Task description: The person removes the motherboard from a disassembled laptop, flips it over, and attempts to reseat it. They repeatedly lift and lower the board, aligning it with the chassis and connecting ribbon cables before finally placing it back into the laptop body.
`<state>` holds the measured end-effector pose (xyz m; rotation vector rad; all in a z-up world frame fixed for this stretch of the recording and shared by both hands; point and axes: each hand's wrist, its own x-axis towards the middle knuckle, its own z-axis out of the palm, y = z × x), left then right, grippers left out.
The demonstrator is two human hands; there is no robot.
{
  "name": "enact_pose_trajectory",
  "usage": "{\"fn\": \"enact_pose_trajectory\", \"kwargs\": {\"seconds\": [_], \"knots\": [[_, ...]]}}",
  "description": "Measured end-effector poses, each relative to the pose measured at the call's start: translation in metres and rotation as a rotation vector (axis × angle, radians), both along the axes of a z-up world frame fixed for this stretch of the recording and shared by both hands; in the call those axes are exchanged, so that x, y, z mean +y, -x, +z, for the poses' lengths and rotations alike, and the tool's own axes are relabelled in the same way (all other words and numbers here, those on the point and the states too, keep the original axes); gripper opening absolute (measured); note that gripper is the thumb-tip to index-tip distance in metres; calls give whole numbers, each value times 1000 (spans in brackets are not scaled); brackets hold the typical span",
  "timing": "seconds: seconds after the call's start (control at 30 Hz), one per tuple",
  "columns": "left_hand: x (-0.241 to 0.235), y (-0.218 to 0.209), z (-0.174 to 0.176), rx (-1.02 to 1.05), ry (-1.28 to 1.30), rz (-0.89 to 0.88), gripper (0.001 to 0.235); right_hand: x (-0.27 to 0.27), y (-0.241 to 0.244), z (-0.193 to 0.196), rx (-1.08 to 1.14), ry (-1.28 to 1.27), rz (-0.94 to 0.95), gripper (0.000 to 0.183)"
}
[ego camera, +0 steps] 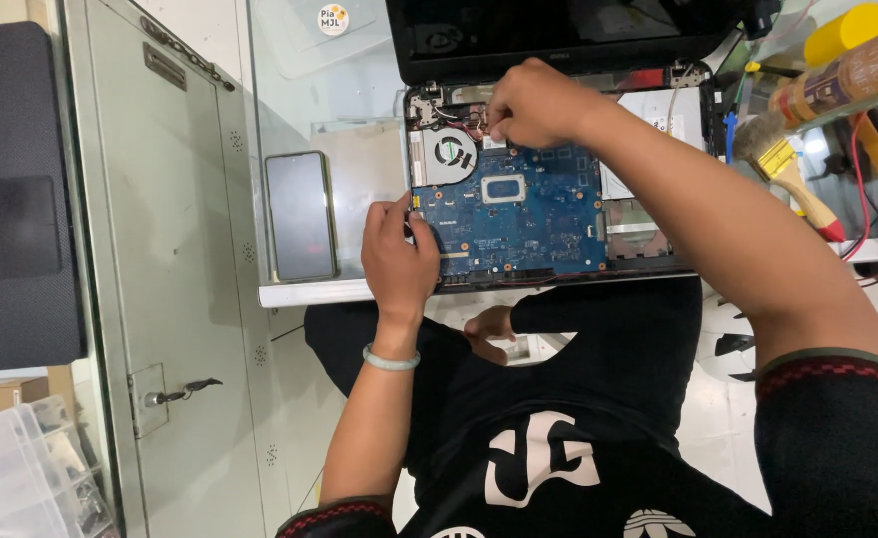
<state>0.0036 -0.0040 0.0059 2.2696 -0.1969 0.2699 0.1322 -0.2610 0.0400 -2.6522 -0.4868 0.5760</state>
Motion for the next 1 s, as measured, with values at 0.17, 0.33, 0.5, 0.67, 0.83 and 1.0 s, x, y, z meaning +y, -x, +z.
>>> {"fn": "enact_pose_trajectory", "kwargs": {"seconds": [0.17,0.33,0.5,0.67,0.83,1.0], "knots": [[0,0,0,-22,-2,0,31,-19,7,4,-108,-90,56,18],[1,1,-3,-28,-2,1,31,-32,17,10,-267,-226,-5,13],[0,0,-2,-33,11,1,31,-9,27,5,-155,-31,10,20],[0,0,-3,-46,4,-1,31,1,30,-6,-14,-4,-196,11],[0,0,-1,-25,13,11,31,3,14,-8,92,-25,-308,8],[1,0,-1,-35,17,-13,30,-4,2,-36,-47,51,-130,13]]}}
